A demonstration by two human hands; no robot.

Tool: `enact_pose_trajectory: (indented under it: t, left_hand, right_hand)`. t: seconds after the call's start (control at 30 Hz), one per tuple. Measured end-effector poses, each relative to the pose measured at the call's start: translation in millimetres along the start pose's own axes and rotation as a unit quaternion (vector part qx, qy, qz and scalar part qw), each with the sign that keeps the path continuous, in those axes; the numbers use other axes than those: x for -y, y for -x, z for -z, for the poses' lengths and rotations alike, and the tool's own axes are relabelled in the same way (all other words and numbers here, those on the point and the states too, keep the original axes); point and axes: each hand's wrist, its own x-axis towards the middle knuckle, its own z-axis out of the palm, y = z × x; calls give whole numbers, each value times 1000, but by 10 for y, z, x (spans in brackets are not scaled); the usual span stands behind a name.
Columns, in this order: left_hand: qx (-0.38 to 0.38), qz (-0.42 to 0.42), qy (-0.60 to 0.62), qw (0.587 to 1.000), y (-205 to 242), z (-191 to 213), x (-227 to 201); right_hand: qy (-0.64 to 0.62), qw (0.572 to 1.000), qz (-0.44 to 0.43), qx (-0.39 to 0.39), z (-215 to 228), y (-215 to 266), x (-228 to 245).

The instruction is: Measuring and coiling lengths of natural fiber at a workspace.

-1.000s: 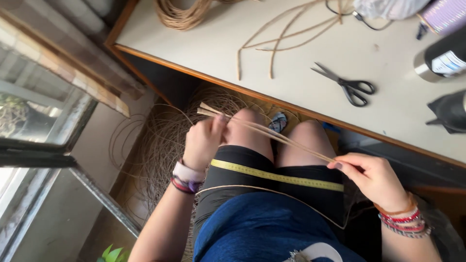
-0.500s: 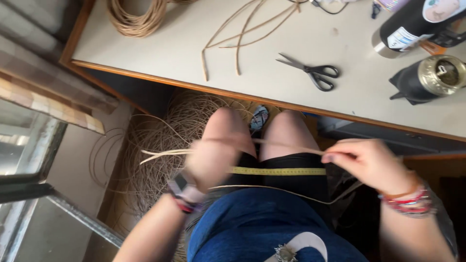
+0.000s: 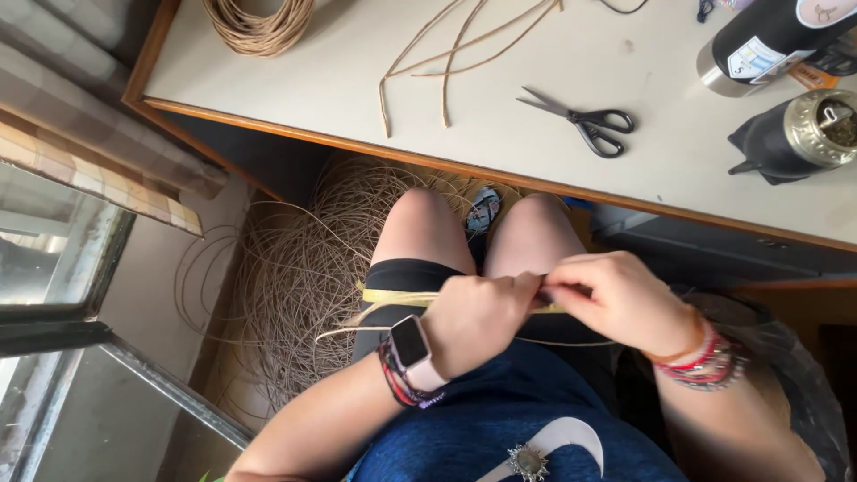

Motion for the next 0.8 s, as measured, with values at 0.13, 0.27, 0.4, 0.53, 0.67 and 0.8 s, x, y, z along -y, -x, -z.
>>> enact_pose_trajectory:
  t: [0.13, 0.27, 0.4, 0.53, 0.67, 0.8]
  left_hand:
    - [48, -25, -228, 972, 227, 470, 526]
    - [74, 174, -244, 951, 540, 359, 1246]
    - [23, 110, -107, 988, 490, 239, 1217]
    - [-36, 6, 68, 997, 41, 266, 233]
    - [8, 56, -21, 998, 33, 246, 84]
    - [119, 109, -290, 943, 360, 297, 765]
  right_hand:
    - [-20, 997, -70, -14, 330, 341, -346]
    - [-17, 976, -212, -48, 589, 653, -532]
    - [30, 986, -152, -69, 487, 524, -365]
    - [2, 999, -10, -44, 97, 78, 46]
    - [-20, 999, -22, -30, 184, 29, 24]
    - [10, 985, -170, -39, 526, 371, -319]
